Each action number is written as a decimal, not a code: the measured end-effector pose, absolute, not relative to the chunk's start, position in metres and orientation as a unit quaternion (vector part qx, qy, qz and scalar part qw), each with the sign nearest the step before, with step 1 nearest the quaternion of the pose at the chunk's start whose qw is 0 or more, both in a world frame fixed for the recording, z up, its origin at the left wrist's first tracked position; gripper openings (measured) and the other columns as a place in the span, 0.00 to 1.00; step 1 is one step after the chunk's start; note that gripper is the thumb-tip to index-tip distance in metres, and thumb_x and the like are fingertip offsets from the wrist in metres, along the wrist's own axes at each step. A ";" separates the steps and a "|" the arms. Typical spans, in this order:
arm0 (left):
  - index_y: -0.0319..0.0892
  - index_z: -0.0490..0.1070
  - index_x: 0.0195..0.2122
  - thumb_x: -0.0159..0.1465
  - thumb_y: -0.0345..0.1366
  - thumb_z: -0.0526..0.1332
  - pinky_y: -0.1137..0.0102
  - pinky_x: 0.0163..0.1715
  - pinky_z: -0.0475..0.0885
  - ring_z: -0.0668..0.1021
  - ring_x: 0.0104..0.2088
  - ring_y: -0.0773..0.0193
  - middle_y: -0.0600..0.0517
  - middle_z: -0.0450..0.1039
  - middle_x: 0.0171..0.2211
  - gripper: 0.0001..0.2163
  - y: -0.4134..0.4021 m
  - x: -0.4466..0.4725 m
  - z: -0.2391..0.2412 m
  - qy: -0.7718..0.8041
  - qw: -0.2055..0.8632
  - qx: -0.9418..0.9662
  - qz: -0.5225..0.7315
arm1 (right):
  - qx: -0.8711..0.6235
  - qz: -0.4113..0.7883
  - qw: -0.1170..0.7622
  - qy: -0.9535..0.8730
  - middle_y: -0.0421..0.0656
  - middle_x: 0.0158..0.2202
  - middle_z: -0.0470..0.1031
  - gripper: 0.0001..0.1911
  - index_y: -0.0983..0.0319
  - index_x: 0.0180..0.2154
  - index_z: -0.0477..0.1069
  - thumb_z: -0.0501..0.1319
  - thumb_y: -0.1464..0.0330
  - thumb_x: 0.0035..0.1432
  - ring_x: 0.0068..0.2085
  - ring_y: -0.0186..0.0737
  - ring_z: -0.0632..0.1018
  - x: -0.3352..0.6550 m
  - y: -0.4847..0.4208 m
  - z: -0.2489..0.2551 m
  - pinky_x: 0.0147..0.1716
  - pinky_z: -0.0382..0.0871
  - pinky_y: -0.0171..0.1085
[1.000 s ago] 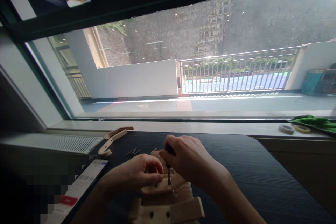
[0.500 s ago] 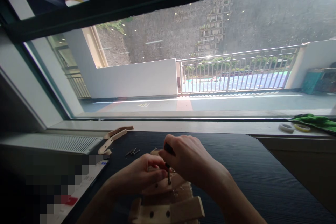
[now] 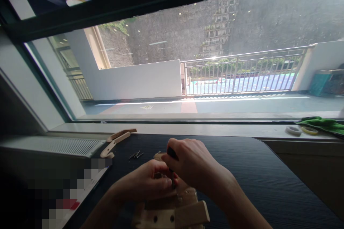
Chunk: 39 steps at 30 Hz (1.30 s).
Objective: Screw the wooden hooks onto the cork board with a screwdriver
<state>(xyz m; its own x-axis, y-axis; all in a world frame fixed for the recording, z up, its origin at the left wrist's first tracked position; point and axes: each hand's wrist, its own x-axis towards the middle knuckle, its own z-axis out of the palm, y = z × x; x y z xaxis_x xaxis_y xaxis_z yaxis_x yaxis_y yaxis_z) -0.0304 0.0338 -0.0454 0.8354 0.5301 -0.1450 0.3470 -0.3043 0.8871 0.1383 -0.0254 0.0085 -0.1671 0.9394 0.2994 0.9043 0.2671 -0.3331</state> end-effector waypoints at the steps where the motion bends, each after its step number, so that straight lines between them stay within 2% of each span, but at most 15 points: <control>1: 0.37 0.74 0.35 0.58 0.39 0.58 0.76 0.25 0.61 0.68 0.28 0.69 0.53 0.70 0.29 0.11 0.034 -0.030 -0.045 0.278 0.516 0.806 0.082 | -0.604 0.038 0.225 -0.764 0.34 0.18 0.64 0.12 0.59 0.26 0.67 0.55 0.60 0.58 0.21 0.29 0.57 0.138 -0.025 0.009 0.21 0.44 0.33; 9: 0.41 0.75 0.34 0.53 0.35 0.59 0.77 0.24 0.63 0.70 0.27 0.69 0.55 0.71 0.26 0.09 0.038 -0.023 -0.030 0.281 0.435 0.855 0.014 | -0.608 0.040 0.204 -0.766 0.36 0.20 0.66 0.13 0.60 0.27 0.66 0.54 0.60 0.59 0.21 0.29 0.60 0.137 -0.026 0.012 0.21 0.44 0.33; 17: 0.42 0.75 0.32 0.54 0.36 0.58 0.76 0.25 0.63 0.74 0.29 0.67 0.55 0.74 0.28 0.08 0.039 -0.019 -0.034 0.277 0.372 0.886 0.012 | -0.594 0.040 0.215 -0.774 0.35 0.19 0.65 0.13 0.60 0.27 0.66 0.54 0.60 0.60 0.21 0.28 0.59 0.141 -0.024 0.009 0.22 0.43 0.34; 27: 0.42 0.74 0.26 0.50 0.36 0.59 0.74 0.23 0.60 0.70 0.25 0.67 0.54 0.72 0.24 0.06 0.040 -0.008 -0.033 0.267 0.234 0.934 0.022 | -0.588 0.038 0.216 -0.778 0.35 0.21 0.66 0.11 0.60 0.28 0.67 0.56 0.61 0.59 0.22 0.29 0.59 0.143 -0.027 0.011 0.22 0.44 0.34; 35: 0.41 0.72 0.25 0.51 0.37 0.59 0.74 0.21 0.58 0.68 0.23 0.68 0.55 0.69 0.22 0.06 0.040 -0.008 -0.040 0.287 0.251 0.924 0.030 | -0.592 0.033 0.215 -0.776 0.35 0.20 0.65 0.12 0.60 0.28 0.67 0.55 0.61 0.59 0.22 0.29 0.58 0.141 -0.025 0.011 0.22 0.44 0.34; 39: 0.41 0.74 0.24 0.51 0.37 0.59 0.73 0.22 0.58 0.69 0.24 0.68 0.54 0.71 0.22 0.06 0.034 -0.012 -0.036 0.322 0.251 0.912 0.042 | -0.593 0.033 0.218 -0.774 0.34 0.20 0.65 0.11 0.60 0.28 0.67 0.54 0.62 0.60 0.22 0.29 0.59 0.141 -0.024 0.010 0.22 0.44 0.34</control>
<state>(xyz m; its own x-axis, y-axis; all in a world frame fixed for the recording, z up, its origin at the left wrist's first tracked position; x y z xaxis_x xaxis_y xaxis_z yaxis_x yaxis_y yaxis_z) -0.0117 0.0341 -0.0361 0.7896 0.6077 -0.0856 0.5657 -0.6666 0.4855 0.1411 -0.0244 0.0102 -0.2010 0.9333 0.2974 0.9045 0.2935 -0.3096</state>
